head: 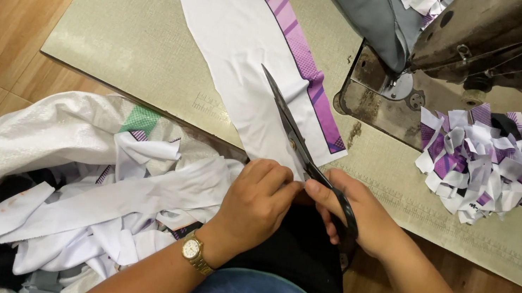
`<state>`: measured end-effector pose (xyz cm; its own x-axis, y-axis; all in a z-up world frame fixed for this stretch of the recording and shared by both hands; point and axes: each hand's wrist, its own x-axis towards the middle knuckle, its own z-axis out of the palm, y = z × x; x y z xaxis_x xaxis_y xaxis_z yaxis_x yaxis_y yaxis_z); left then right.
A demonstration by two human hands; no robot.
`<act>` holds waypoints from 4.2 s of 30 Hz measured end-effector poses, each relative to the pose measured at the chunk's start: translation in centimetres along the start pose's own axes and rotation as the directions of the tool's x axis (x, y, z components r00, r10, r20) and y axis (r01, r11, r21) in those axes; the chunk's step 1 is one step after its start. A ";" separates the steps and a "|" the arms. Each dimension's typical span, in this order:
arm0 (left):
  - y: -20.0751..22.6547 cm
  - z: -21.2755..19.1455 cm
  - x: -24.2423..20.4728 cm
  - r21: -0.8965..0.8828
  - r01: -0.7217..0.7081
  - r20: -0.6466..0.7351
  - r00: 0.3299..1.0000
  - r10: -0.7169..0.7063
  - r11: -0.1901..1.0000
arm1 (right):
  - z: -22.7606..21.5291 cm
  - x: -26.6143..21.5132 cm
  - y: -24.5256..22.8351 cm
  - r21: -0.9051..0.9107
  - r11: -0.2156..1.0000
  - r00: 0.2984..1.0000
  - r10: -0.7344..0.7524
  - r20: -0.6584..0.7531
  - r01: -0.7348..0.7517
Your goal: Cutting fabric scraps into smaller pieces using scissors at a sewing workstation.
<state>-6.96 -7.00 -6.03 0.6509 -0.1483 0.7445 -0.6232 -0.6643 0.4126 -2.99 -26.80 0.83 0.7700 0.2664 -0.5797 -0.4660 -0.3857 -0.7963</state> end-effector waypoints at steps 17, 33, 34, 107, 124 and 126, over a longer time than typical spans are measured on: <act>-0.2 0.6 -0.4 0.013 0.020 -0.003 1.000 -0.020 1.000 | 2.5 2.7 -6.2 -0.042 0.998 0.999 -0.044 -0.011 0.043; -0.6 1.6 -0.8 -0.063 0.063 -0.125 0.990 -0.071 0.996 | 4.0 7.8 -10.5 -0.156 0.987 0.999 -0.036 -0.032 0.031; -0.6 1.5 -0.7 -0.061 0.066 -0.126 0.989 -0.074 0.996 | 4.0 8.6 -10.3 -0.158 0.987 0.999 -0.035 -0.029 0.030; -5.5 -2.4 7.0 0.358 0.290 0.076 0.938 -0.337 0.888 | -8.0 -12.1 11.0 0.082 0.994 0.886 0.100 -0.454 -0.071; -18.4 -8.5 9.0 0.688 0.435 -0.061 0.833 -0.551 0.581 | -8.3 -12.6 12.0 0.158 0.986 0.890 0.033 -0.456 0.044; -16.0 -7.9 11.5 0.643 0.534 -0.023 0.730 -0.683 0.549 | -8.3 -12.5 12.0 0.189 0.982 0.885 0.075 -0.460 0.015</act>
